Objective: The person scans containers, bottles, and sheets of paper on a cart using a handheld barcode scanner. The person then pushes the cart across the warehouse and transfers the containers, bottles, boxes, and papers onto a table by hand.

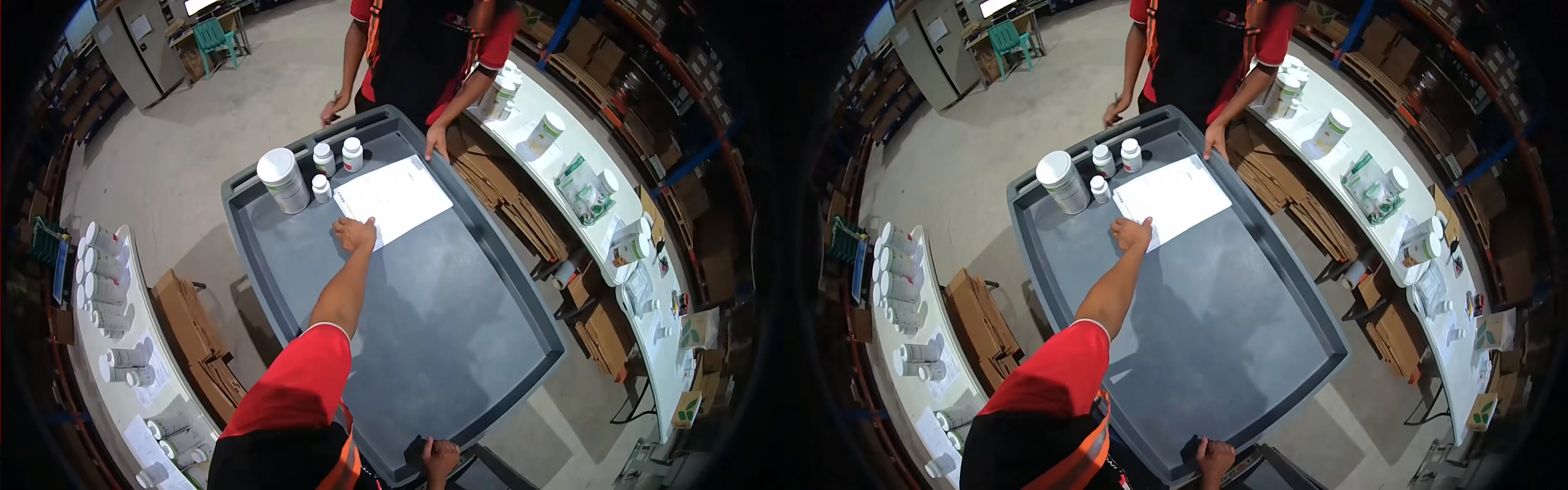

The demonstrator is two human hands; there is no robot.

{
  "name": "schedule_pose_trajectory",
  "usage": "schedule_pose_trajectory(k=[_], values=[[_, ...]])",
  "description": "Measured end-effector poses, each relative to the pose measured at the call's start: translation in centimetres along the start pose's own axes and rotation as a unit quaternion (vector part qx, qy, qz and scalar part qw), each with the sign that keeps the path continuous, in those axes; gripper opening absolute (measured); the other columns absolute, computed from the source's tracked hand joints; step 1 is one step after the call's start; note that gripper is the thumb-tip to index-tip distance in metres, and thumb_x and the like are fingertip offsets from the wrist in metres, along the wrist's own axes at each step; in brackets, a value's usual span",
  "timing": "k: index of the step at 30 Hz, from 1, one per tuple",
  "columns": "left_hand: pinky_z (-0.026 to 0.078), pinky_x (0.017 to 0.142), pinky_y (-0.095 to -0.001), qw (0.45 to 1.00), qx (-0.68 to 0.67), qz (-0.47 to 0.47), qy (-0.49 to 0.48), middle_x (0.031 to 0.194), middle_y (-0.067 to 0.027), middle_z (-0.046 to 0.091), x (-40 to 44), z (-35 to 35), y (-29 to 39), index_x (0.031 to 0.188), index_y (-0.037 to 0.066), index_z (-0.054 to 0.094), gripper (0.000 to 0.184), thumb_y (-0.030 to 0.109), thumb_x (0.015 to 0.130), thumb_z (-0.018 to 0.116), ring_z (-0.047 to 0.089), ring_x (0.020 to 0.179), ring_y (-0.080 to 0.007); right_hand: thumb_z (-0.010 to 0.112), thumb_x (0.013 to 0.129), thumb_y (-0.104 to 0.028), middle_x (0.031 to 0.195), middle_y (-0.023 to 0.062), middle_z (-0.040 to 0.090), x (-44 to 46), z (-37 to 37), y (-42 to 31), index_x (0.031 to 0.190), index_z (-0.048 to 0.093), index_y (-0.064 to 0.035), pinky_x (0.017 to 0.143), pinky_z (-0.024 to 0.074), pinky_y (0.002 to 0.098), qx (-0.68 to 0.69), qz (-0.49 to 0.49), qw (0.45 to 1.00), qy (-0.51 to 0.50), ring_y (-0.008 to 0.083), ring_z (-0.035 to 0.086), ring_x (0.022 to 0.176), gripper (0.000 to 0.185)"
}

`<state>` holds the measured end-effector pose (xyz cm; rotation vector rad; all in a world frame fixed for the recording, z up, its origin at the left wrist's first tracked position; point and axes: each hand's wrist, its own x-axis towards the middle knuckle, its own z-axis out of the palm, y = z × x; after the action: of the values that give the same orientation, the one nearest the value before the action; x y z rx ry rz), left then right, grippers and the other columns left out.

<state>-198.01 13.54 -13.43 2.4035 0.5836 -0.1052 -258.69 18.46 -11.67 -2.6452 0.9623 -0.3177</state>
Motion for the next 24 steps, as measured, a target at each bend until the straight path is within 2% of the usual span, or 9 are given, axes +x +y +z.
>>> schedule_pose_trajectory(k=[2, 5, 8, 11, 16, 20, 24], values=[[0.054, 0.092, -0.0485, 1.000, -0.019, -0.021, 0.012, 0.131, -0.0169, 0.052, 0.7, 0.1, 0.1, 0.124, 0.000, 0.052, 0.066, 0.036, 0.077, 0.083, 0.056, 0.121, -0.0354, 0.075, 0.078, -0.019, 0.058, 0.0101, 0.055, 0.5, -0.1, 0.3, 0.054, 0.052, -0.0080, 0.060, 0.0414, 0.0433, -0.014, -0.002, 1.000, -0.004, 0.0321, 0.057, 0.057, 0.035], [0.054, 0.091, -0.0461, 0.997, -0.058, -0.038, -0.025, 0.120, -0.0159, 0.064, 1.8, 0.1, -0.6, 0.114, 0.006, 0.062, 0.045, 0.030, 0.081, 0.079, 0.063, 0.114, -0.0343, 0.075, 0.078, -0.019, 0.059, 0.0100, 0.055, 0.9, 0.1, 0.8, 0.054, 0.052, -0.0082, 0.062, 0.0424, 0.0428, -0.018, 0.009, 1.000, -0.003, 0.0316, 0.058, 0.058, 0.035], [0.054, 0.087, -0.0457, 0.997, -0.079, -0.012, -0.006, 0.104, -0.0130, 0.071, 2.0, 0.2, -1.3, 0.103, 0.011, 0.067, 0.026, 0.023, 0.082, 0.075, 0.068, 0.101, -0.0342, 0.075, 0.078, -0.021, 0.059, 0.0094, 0.056, 1.5, 0.2, 1.1, 0.055, 0.054, -0.0086, 0.064, 0.0435, 0.0428, -0.031, 0.005, 0.999, -0.004, 0.0312, 0.058, 0.059, 0.034], [0.054, 0.084, -0.0458, 0.997, -0.081, 0.016, 0.004, 0.097, -0.0139, 0.072, 2.7, 0.3, -1.4, 0.098, 0.012, 0.068, 0.017, 0.018, 0.082, 0.070, 0.070, 0.095, -0.0344, 0.075, 0.078, -0.022, 0.059, 0.0091, 0.057, 1.9, 0.0, 1.2, 0.055, 0.055, -0.0086, 0.064, 0.0440, 0.0428, -0.054, 0.000, 0.998, -0.011, 0.0312, 0.059, 0.059, 0.033], [0.054, 0.082, -0.0457, 0.993, -0.098, 0.058, -0.033, 0.094, -0.0161, 0.073, 3.8, 0.1, -2.2, 0.089, 0.010, 0.069, 0.010, 0.015, 0.081, 0.067, 0.070, 0.093, -0.0355, 0.074, 0.078, -0.022, 0.060, 0.0091, 0.059, 1.9, 0.1, 1.0, 0.056, 0.059, -0.0081, 0.064, 0.0447, 0.0422, -0.045, 0.009, 0.999, -0.007, 0.0313, 0.060, 0.060, 0.030], [0.054, 0.084, -0.0447, 0.989, -0.105, 0.076, -0.071, 0.095, -0.0171, 0.074, 4.5, 0.1, -2.4, 0.086, 0.009, 0.070, 0.009, 0.013, 0.078, 0.066, 0.070, 0.094, -0.0367, 0.072, 0.079, -0.024, 0.062, 0.0092, 0.062, 2.3, -0.1, 1.2, 0.057, 0.062, -0.0081, 0.065, 0.0451, 0.0420, -0.082, 0.006, 0.996, -0.045, 0.0312, 0.062, 0.062, 0.028], [0.054, 0.090, -0.0435, 0.986, -0.096, 0.074, -0.119, 0.101, -0.0194, 0.073, 5.3, -0.8, -2.8, 0.093, 0.006, 0.072, 0.019, 0.014, 0.077, 0.067, 0.069, 0.100, -0.0370, 0.069, 0.080, -0.027, 0.063, 0.0092, 0.061, 2.3, -0.2, 0.7, 0.057, 0.062, -0.0089, 0.067, 0.0449, 0.0424, -0.087, 0.002, 0.995, -0.057, 0.0312, 0.062, 0.063, 0.031]])
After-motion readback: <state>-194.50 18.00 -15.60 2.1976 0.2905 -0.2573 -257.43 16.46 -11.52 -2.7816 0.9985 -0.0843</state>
